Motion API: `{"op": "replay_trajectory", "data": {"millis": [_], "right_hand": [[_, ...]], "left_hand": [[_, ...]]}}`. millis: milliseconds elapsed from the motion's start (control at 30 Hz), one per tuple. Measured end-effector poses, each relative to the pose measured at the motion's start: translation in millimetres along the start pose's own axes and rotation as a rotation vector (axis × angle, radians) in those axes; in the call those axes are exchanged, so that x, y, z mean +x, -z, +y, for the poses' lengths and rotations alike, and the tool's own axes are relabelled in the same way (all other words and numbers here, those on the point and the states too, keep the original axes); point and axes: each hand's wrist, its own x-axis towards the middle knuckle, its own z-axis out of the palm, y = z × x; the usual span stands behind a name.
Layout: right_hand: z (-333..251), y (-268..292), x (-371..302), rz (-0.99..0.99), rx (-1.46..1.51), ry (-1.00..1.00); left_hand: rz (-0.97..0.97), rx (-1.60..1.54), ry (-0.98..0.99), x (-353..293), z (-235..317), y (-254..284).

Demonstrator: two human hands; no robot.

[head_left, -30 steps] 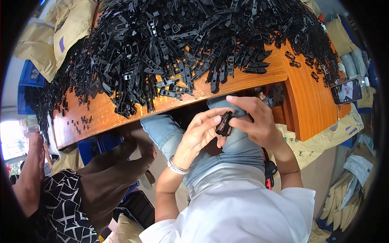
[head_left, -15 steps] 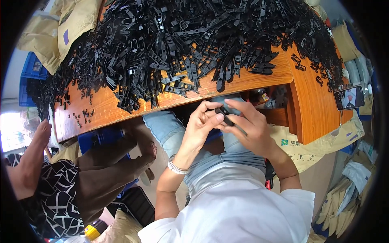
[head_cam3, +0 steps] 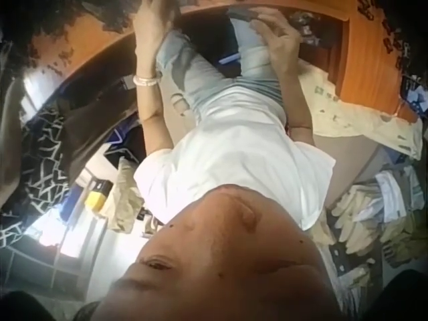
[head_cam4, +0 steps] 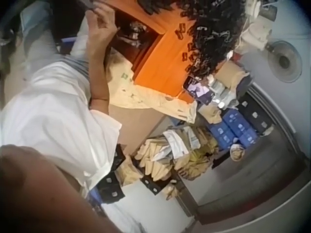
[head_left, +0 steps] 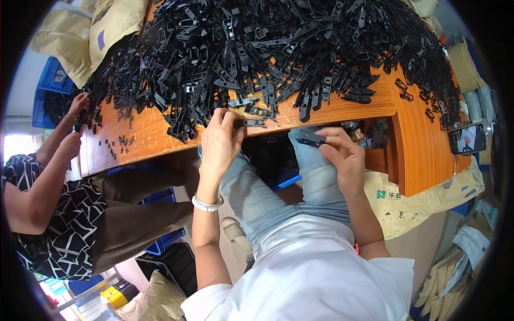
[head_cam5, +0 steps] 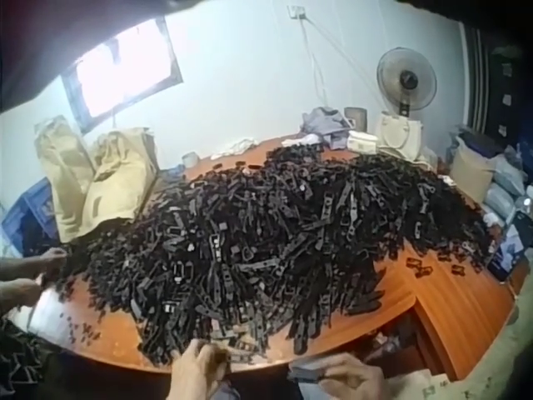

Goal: Assembling small black plastic components by hand at a factory workstation.

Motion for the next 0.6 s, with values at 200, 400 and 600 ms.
{"op": "replay_trajectory", "data": {"millis": [200, 400, 600], "right_hand": [[7.6, -13.8, 12.5, -0.073, 0.096, -0.07], [7.5, -37.8, 18.8, -0.049, 0.18, -0.176], [5.4, -35.9, 18.8, -0.059, 0.131, -0.191]], "left_hand": [[0.016, -0.352, 0.033, -12.6, 11.8, 0.6], [-0.012, -0.312, -0.136, -25.7, 39.5, 16.6], [-0.014, -0.409, -0.129, -32.4, 47.1, 21.6]]}}
